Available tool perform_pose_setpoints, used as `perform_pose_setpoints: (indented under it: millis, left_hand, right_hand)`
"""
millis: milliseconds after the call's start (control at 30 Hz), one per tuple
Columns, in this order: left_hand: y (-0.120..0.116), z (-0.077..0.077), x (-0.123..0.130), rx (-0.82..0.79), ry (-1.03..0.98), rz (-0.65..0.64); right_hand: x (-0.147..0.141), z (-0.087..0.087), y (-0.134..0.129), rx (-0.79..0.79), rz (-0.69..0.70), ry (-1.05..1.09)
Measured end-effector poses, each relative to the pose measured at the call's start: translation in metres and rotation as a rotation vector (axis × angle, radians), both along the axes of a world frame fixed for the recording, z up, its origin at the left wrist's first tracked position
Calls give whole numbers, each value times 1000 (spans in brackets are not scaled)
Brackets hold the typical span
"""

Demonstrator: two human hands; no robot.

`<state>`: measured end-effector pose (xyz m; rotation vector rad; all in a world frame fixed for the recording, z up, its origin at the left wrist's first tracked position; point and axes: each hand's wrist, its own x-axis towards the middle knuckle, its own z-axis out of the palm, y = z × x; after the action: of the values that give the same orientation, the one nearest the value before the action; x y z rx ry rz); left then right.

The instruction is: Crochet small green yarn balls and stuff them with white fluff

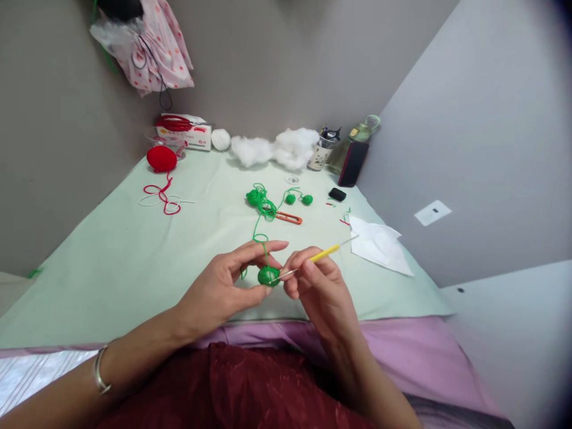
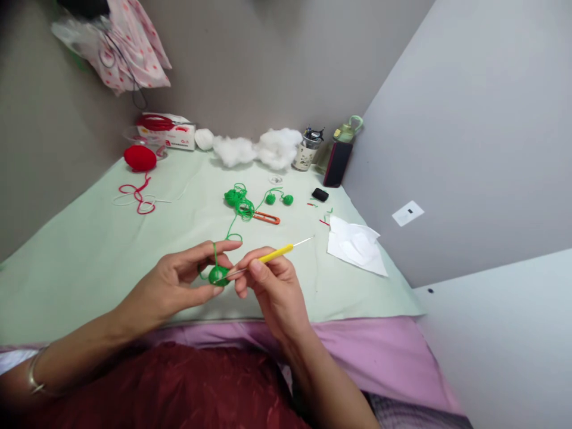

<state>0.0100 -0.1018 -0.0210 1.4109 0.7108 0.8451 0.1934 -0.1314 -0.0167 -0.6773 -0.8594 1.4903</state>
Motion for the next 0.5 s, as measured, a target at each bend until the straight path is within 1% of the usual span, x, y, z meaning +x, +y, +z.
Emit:
perform_pose_setpoints:
  millis: [100,167,200,267,367,500]
  left_hand:
    - [-1,-3,2,133,44,49]
    - [-2,-4,3,162,52,74]
    - [-2,-4,3,152,55,84]
    - [-2,-5,3,81,59,75]
    - [-1,-4,1,-65,52,16]
    - [2,-1,-1,-189,9,-66]
  right_hand:
    - [-1,0,-1,-159,23,83]
    - [-3,-1,-2,-228,15,114]
    - [-4,-2,-2,-240,1,115]
    - [-6,-4,-1,-214,-39,81]
    - [-7,-8,1,-105,-115,-18]
    - [-5,-11,4,33,-180,-126]
